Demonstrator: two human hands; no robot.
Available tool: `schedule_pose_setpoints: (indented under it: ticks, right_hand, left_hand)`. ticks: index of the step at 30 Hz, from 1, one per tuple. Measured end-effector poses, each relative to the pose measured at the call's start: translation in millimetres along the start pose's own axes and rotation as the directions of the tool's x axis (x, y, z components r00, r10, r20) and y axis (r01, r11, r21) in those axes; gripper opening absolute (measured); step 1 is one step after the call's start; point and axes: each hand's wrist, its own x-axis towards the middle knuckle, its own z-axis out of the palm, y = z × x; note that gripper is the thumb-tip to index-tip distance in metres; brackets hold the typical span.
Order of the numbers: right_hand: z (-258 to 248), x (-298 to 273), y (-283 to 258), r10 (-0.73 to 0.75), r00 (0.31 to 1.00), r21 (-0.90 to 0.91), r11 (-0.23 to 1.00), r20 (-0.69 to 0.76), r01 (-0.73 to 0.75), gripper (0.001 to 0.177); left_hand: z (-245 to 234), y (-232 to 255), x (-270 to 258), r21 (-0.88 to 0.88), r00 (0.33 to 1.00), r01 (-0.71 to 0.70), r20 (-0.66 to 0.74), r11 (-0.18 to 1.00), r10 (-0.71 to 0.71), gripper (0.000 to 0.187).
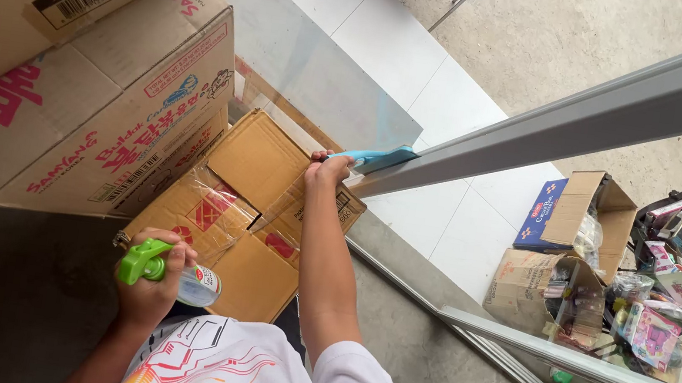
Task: Cleaning a sliding glass door using a spray bottle and a squeegee.
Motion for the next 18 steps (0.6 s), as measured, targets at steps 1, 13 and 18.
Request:
schedule_pose_setpoints:
  ticks: [1,13,18]
  right_hand:
    - [5,3,0,0.001,1.000,-0.002,1.000,0.001,-0.001,0.031]
    - [46,22,-43,0.150,0.982,0.091,0.986,-0.119,-0.139,0.035]
    - [54,19,-45,0.181,0.969,0.085,0.982,-0.169,-0.169,0.027]
  left_hand:
    - [1,0,0,0.001,1.000,0.000,-0.002,1.000,0.000,0.007]
    - [-2,-2,2,0.007,0.999,0.010,-0.047,1.000,-0.010,0.009]
    - [4,-2,3,0.004,0.999,-0.005,-0.043,1.000,0.005,0.010]
